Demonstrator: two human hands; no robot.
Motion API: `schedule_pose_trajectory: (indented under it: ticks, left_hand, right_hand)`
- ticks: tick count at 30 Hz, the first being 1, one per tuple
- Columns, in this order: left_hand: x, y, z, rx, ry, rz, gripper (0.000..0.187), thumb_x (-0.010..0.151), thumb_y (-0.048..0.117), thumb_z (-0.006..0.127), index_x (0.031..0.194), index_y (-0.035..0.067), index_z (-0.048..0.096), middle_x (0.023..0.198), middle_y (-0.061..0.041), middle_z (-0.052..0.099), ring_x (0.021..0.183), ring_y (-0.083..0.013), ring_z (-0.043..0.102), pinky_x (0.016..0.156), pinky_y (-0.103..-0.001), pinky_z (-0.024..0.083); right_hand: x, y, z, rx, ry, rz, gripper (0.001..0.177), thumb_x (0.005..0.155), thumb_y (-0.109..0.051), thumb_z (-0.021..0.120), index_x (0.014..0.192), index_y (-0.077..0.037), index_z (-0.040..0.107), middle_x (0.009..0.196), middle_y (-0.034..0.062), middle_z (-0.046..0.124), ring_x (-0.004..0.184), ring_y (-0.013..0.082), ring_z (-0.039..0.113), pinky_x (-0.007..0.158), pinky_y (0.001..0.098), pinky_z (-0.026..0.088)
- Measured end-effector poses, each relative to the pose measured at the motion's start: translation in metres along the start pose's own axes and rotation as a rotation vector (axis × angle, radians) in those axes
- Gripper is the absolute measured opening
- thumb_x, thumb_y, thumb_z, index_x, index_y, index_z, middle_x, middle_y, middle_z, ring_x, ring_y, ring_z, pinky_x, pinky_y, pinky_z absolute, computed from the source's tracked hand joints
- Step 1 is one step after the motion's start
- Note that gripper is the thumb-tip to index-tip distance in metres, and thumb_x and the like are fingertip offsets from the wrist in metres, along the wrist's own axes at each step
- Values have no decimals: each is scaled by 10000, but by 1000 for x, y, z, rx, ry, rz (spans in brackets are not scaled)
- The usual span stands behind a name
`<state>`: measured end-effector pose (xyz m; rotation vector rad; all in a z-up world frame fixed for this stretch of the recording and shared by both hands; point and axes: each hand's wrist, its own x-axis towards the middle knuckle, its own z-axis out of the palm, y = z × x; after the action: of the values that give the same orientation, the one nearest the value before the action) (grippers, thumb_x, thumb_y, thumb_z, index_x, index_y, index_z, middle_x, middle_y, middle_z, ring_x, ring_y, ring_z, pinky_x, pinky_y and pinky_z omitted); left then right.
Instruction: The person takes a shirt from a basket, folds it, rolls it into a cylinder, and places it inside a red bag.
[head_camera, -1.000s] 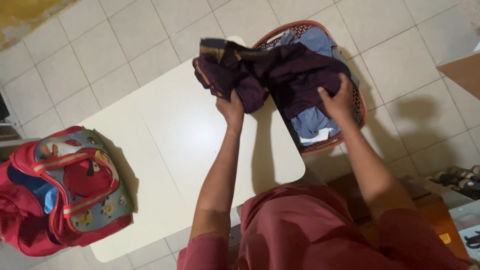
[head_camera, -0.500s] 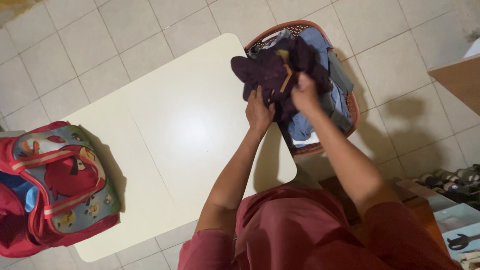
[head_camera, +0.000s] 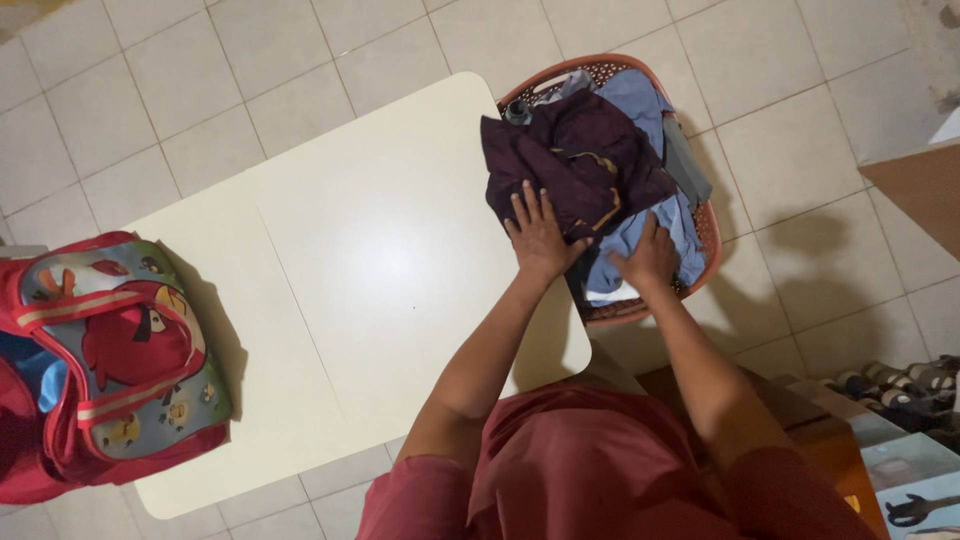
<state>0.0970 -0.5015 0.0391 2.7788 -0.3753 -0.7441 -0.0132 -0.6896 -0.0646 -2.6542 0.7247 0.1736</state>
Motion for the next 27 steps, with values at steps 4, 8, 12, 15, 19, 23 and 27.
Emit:
schedule_pose_trajectory:
  ticks: [4, 8, 12, 15, 19, 23, 27]
  left_hand:
    - [-4, 3, 10, 28, 70, 4, 1201, 753, 627, 789, 1611, 32, 195, 1700, -202, 19, 1566, -422, 63, 1174, -648, 243]
    - [3, -6, 22, -35, 162, 26, 1089, 801, 578, 778, 1587, 27, 264, 1690, -202, 88, 1551, -423, 107, 1174, -652, 252]
    - [12, -13, 22, -8, 211, 70, 973, 784, 481, 811, 1517, 10, 379, 1650, -224, 196, 1545, -422, 144, 1182, -616, 271]
    - [13, -13, 22, -57, 254, 95, 844, 772, 420, 832, 1418, 0, 487, 1597, -235, 297, 1530, -427, 197, 1178, -611, 284]
    - [17, -9, 29, -112, 362, 161, 627, 817, 379, 822, 1260, -2, 593, 1529, -257, 408, 1508, -438, 271, 1166, -614, 313]
    - [24, 9, 50, -67, 336, 203, 594, 802, 383, 784, 1241, 12, 633, 1497, -232, 458, 1495, -419, 306, 1172, -616, 307]
    - [27, 15, 77, 219, 204, 253, 477, 947, 379, 673, 1302, 62, 633, 1505, -206, 463, 1505, -425, 319, 1206, -654, 276]
  right_hand:
    - [31, 25, 2, 12, 53, -55, 522, 799, -271, 826, 1226, -21, 659, 1101, 212, 718, 1023, 407, 686, 897, 485, 540]
    - [23, 25, -36, 524, 54, -25, 290, 866, -120, 661, 1126, -3, 716, 935, 171, 719, 829, 309, 708, 779, 414, 550]
    - [14, 20, -95, 809, 1, 206, 284, 920, -88, 587, 1166, -32, 716, 975, 132, 723, 809, 231, 655, 716, 384, 533]
    - [5, 23, -138, 1031, 183, 95, 327, 914, -93, 582, 1218, -25, 678, 1117, 99, 724, 967, 183, 684, 852, 341, 562]
    - [-2, 3, -203, 1314, 232, -38, 428, 974, -215, 566, 1362, -35, 587, 1277, 116, 669, 1142, 212, 658, 981, 371, 561]
    - [-10, -24, -278, 1526, 214, -258, 556, 1035, -337, 550, 1505, -46, 497, 1437, 134, 613, 1317, 242, 632, 1110, 401, 559]
    - [-17, -39, -341, 1606, 152, -454, 595, 1047, -366, 540, 1541, -44, 460, 1459, 143, 580, 1337, 243, 617, 1152, 402, 534]
